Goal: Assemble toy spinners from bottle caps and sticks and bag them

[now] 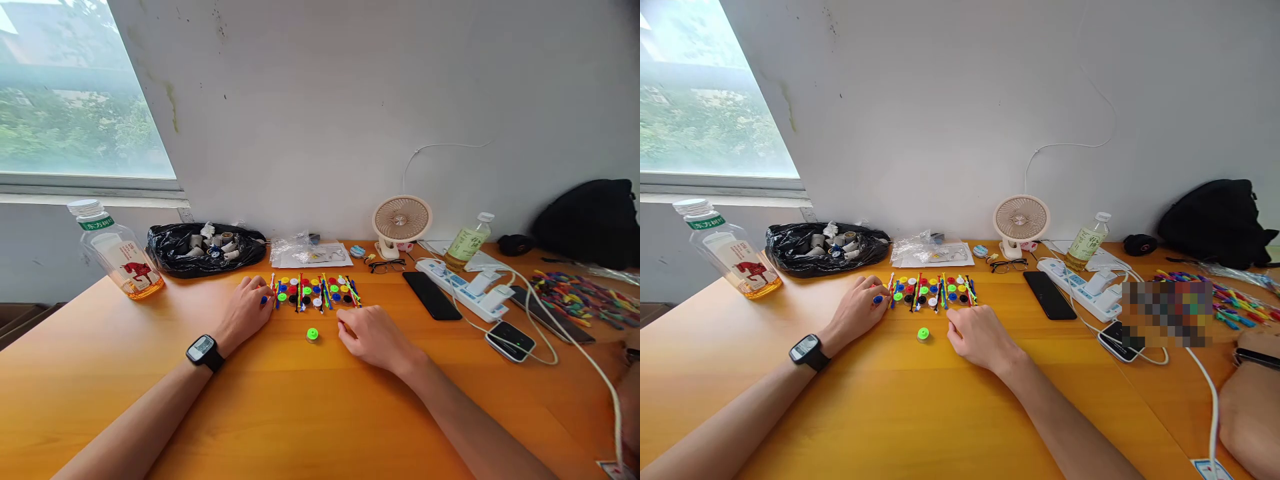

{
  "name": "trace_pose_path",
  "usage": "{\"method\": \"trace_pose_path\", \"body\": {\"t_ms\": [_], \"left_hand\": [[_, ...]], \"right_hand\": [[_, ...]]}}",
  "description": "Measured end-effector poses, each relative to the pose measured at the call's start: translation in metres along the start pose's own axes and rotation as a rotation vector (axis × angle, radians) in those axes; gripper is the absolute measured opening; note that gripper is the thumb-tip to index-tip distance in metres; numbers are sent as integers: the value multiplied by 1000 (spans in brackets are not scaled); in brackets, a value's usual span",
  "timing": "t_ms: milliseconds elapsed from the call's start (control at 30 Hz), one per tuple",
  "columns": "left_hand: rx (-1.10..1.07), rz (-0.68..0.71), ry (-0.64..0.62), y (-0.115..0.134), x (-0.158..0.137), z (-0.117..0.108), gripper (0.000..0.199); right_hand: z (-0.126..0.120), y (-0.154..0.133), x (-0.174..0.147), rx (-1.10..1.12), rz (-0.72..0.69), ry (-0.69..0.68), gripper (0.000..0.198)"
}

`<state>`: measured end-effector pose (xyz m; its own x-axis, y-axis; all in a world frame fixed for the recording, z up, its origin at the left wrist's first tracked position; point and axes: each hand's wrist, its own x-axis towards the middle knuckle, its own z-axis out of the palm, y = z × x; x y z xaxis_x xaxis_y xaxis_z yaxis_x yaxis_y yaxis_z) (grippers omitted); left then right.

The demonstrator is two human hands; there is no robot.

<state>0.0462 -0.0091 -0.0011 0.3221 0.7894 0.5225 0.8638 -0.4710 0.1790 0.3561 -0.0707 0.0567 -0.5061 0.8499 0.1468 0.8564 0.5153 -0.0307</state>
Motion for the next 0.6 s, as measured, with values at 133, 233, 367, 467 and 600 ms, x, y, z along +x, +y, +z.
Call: {"method": "trace_pose_path", "body": {"t_ms": [133, 233, 367, 467, 600], "left_hand": [[-22, -11, -7, -1, 0, 1, 19], [-42, -12, 20, 2, 0, 0, 18], [-53, -23, 39, 6, 0, -3, 15], [-47, -41, 22, 7, -1, -4, 13], [-59, -81, 61, 6, 0, -5, 12]], "right_hand": [[1, 0, 0, 2, -1, 4, 22], [1, 0, 0, 3, -1, -1, 22], [2, 0, 0, -5, -6, -8, 23], [2, 0, 0, 2, -12, -7, 24], [0, -1, 0, 14, -14, -24, 25]]}}
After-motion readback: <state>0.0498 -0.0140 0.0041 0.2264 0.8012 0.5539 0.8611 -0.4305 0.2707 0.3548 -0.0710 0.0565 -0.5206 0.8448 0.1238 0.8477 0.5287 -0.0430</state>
